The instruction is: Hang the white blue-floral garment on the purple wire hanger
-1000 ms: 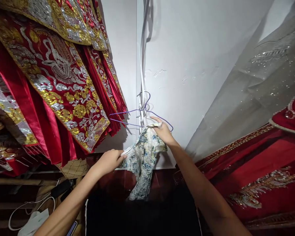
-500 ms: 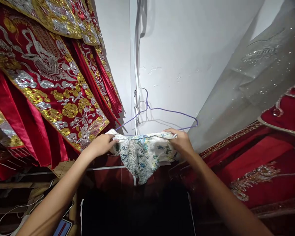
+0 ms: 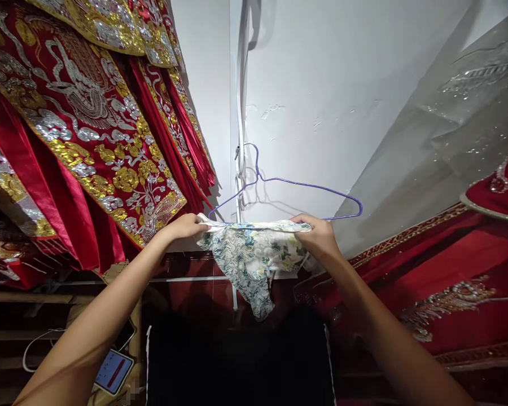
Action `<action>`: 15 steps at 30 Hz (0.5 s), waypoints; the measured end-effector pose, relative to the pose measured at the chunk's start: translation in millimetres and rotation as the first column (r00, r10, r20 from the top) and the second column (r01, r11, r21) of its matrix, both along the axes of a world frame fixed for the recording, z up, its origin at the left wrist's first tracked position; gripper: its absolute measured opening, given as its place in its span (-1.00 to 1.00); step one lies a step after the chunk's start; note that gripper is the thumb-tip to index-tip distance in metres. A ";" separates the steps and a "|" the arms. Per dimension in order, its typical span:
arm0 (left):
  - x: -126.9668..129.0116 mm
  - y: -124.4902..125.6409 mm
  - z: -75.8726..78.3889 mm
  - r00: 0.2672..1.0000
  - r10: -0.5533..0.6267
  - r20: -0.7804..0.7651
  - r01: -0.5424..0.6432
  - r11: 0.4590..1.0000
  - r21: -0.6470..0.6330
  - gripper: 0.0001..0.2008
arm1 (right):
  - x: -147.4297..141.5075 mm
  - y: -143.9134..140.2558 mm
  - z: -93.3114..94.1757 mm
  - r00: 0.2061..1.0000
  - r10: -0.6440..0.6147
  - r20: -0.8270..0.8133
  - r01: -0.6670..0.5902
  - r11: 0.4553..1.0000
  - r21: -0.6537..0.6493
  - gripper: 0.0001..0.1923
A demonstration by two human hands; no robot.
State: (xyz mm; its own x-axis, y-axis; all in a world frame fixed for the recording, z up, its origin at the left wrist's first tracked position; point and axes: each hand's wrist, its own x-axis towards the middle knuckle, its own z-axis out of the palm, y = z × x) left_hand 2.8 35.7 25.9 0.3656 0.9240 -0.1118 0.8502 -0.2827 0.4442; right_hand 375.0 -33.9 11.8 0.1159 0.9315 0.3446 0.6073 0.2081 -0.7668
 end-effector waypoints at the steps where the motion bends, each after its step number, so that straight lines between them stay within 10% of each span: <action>1: -0.1 3.3 -3.1 1.000 -0.019 0.000 0.019 0.998 -0.068 -0.58 | -1.7 -1.3 -1.1 1.000 0.002 -0.005 -0.003 1.000 -0.010 -0.75; 9: 2.4 8.0 -0.4 0.997 0.042 0.062 -0.051 0.986 0.162 -0.73 | -1.4 -1.7 -8.0 1.000 0.019 -0.019 -0.019 1.000 -0.024 -0.81; 15: 26.7 -8.6 32.6 0.898 -0.366 0.245 0.202 0.836 0.511 -0.84 | -9.1 -7.1 -4.3 0.975 0.210 -0.071 -0.213 0.976 -0.037 -0.79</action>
State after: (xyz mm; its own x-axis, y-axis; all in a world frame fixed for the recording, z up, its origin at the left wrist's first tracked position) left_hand 29.5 27.1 58.5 0.5584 0.6841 0.4693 0.5323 -0.7294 0.4297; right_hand 365.8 -41.0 7.5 -0.0642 0.9516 0.3007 0.5003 0.2914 -0.8153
